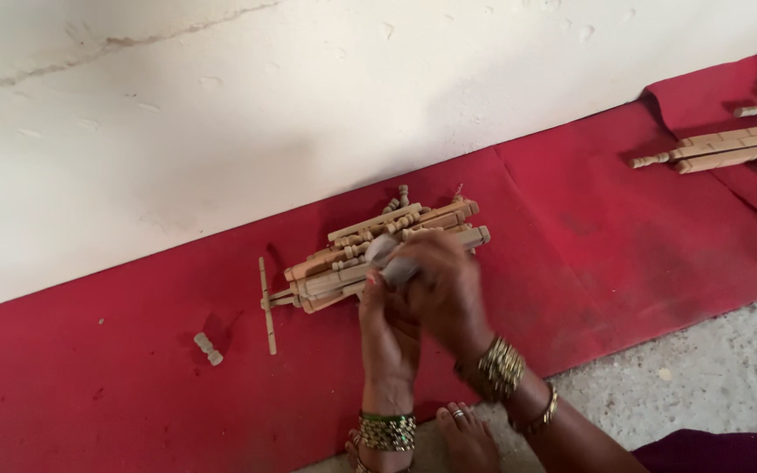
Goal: The person sits on the floor and wipes wooden toy parts with a cloth, cleaning spindled pieces and a slatted toy cart frame, turning parts over to wipe different sides and stacking finished pieces on the red mat.
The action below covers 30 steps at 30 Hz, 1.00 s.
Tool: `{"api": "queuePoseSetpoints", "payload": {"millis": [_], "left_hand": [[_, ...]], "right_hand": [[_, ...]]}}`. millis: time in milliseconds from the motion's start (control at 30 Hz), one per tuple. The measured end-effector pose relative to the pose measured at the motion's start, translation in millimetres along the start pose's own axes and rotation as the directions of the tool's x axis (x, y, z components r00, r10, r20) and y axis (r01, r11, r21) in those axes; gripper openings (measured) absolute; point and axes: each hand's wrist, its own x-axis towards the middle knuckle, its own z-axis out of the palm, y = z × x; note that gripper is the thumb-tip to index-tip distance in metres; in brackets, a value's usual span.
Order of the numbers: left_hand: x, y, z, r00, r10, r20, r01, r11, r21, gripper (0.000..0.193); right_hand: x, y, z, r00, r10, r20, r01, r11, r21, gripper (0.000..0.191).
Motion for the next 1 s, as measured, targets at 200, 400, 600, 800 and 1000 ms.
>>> {"api": "queuePoseSetpoints", "payload": {"millis": [200, 400, 600, 800, 1000], "left_hand": [[6.6, -5.4, 7.9, 0.997, -0.018, -0.077, 0.012, 0.997, -0.076, 0.057], [6.2, -6.9, -13.9, 0.982, -0.025, -0.188, -0.011, 0.982, -0.187, 0.039], [7.2, -13.0, -29.3, 0.982, -0.089, -0.165, 0.077, 0.994, -0.075, 0.030], [6.6, -15.0, -27.8, 0.999, -0.045, -0.025, 0.045, 0.999, -0.025, 0.032], [6.4, 1.6, -18.3, 0.993, -0.114, -0.038, 0.117, 0.986, 0.121, 0.049]], "right_hand": [[14.8, 22.4, -28.9, 0.926, 0.346, 0.151, -0.374, 0.788, 0.490, 0.023], [2.9, 1.6, -13.5, 0.939, 0.188, 0.287, -0.296, 0.866, 0.403, 0.019], [-4.7, -0.1, -1.6, 0.988, -0.127, 0.093, 0.124, 0.992, 0.034, 0.009], [3.9, 7.9, -11.9, 0.979, 0.104, 0.176, -0.104, 0.995, -0.007, 0.034], [10.4, 5.8, -25.0, 0.985, 0.016, 0.172, -0.003, 0.997, -0.074, 0.030]]}}
